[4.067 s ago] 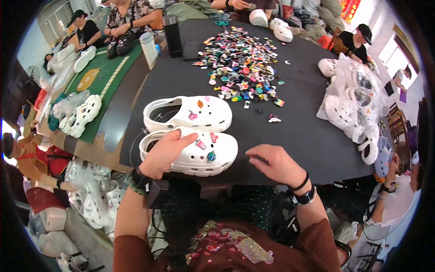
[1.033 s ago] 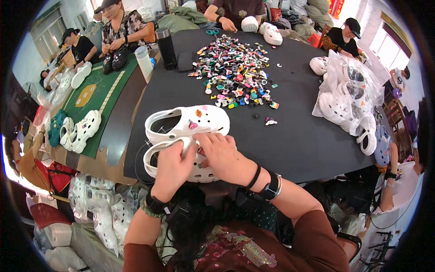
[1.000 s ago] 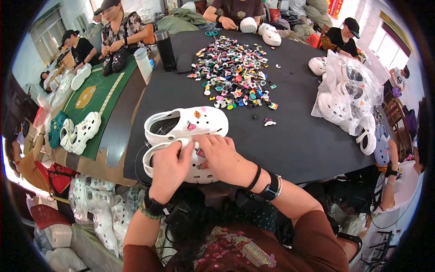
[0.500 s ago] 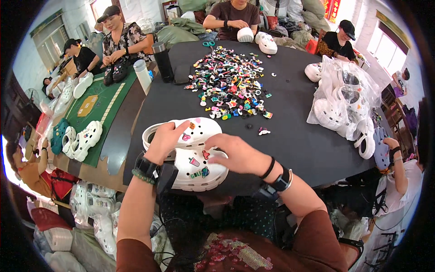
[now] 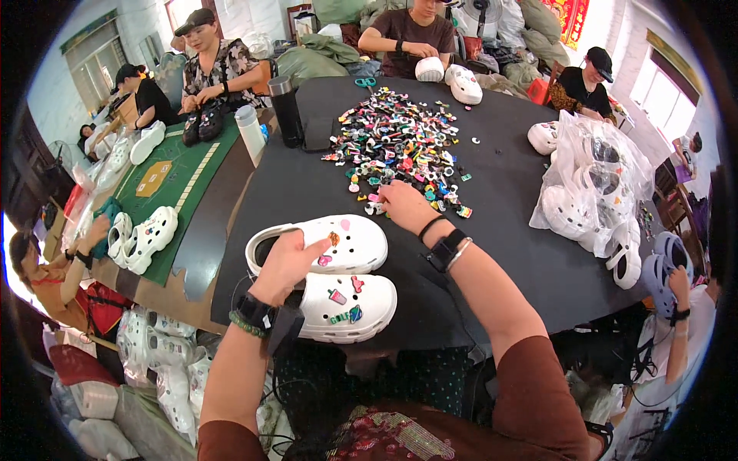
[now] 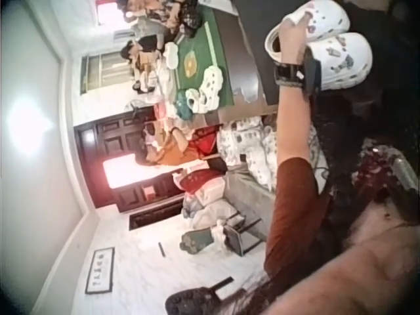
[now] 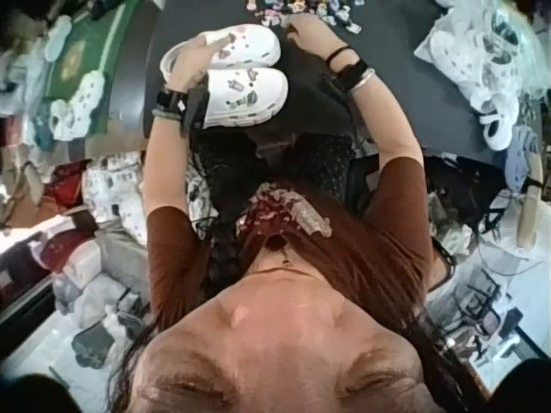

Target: Apply decorative charms (Jibbitz) to the holes of foam clogs and bag the finished products.

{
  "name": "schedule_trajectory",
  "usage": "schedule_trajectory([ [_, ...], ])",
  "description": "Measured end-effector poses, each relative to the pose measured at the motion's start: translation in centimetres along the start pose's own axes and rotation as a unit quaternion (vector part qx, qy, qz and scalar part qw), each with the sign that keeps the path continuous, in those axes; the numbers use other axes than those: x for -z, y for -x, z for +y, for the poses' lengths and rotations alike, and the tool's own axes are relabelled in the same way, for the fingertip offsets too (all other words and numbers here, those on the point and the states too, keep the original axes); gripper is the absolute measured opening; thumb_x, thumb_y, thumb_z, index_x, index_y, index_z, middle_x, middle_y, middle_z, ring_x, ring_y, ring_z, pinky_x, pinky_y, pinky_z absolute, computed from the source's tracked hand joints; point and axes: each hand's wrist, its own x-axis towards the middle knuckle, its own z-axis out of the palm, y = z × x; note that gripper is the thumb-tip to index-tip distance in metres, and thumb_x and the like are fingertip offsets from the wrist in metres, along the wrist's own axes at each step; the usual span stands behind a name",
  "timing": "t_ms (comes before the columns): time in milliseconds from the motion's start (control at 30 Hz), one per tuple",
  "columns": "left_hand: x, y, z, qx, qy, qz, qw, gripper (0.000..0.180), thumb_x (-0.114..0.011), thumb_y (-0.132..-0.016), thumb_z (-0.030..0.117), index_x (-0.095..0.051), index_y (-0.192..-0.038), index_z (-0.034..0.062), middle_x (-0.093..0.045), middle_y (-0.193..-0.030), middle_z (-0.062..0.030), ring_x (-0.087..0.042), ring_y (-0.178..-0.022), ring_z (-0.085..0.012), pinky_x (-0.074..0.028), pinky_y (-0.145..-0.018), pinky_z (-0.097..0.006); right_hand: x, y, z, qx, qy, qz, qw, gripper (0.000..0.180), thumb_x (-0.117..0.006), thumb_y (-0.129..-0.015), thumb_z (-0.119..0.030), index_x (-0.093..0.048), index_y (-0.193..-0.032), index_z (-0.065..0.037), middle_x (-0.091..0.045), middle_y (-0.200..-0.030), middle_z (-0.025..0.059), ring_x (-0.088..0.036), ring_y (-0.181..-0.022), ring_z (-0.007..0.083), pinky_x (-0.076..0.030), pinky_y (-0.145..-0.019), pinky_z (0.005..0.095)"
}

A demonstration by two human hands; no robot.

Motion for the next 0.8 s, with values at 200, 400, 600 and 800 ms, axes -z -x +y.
schedule_trajectory([
  [200, 0.2, 0.6, -1.3, -0.041, -0.029, 0.033, 0.998, 0.028, -0.065, -0.092, 0.017, -0.065, -0.106, -0.0062, -0.07, -0.099, -0.0083, -0.064, -0.087, -0.0117, -0.05, -0.077, -0.028, -1.2, -1.4, -1.6, -0.048, 0.12, -0.034, 0.991, 0.016, -0.064, -0.082, -0.013, -0.067, -0.095, -0.005, -0.063, -0.1, 0.0152, -0.062, -0.098, 0.0347, -0.054, -0.082, 0.0443],
  [400, 0.4, 0.2, -2.0, -0.063, -0.051, 0.044, 0.996, 0.028, -0.067, -0.09, 0.018, -0.065, -0.101, -0.008, -0.071, -0.093, -0.0093, -0.063, -0.083, -0.0115, -0.05, -0.074, -0.028, 0.1, -1.3, -1.5, -0.073, -0.011, -0.068, 0.995, 0.024, -0.075, -0.069, -0.012, -0.06, -0.086, -0.004, -0.065, -0.085, 0.0157, -0.063, -0.087, 0.0346, -0.052, -0.074, 0.0427],
  [600, 0.5, -0.4, -3.0, -0.063, 0.0, 0.032, 0.998, 0.028, -0.066, -0.09, 0.018, -0.065, -0.101, -0.0079, -0.07, -0.093, -0.0094, -0.063, -0.083, -0.0116, -0.049, -0.075, -0.028, 3.3, 1.0, -1.0, -0.081, -0.158, 0.078, 0.981, 0.017, -0.073, -0.075, -0.007, -0.063, -0.086, -0.001, -0.066, -0.076, 0.0146, -0.066, -0.074, 0.0299, -0.051, -0.067, 0.0383],
  [800, 0.8, -0.5, -2.8, -0.038, -0.037, 0.013, 0.999, 0.026, -0.06, -0.095, 0.016, -0.065, -0.111, -0.003, -0.069, -0.103, -0.0051, -0.062, -0.091, -0.0107, -0.048, -0.082, -0.027, 7.8, 3.3, -6.9, 0.016, -0.243, 0.007, 0.97, 0.018, -0.066, -0.084, 0.0, -0.068, -0.101, 0.0, -0.069, -0.087, 0.0084, -0.064, -0.078, 0.0125, -0.052, -0.07, 0.0273],
])
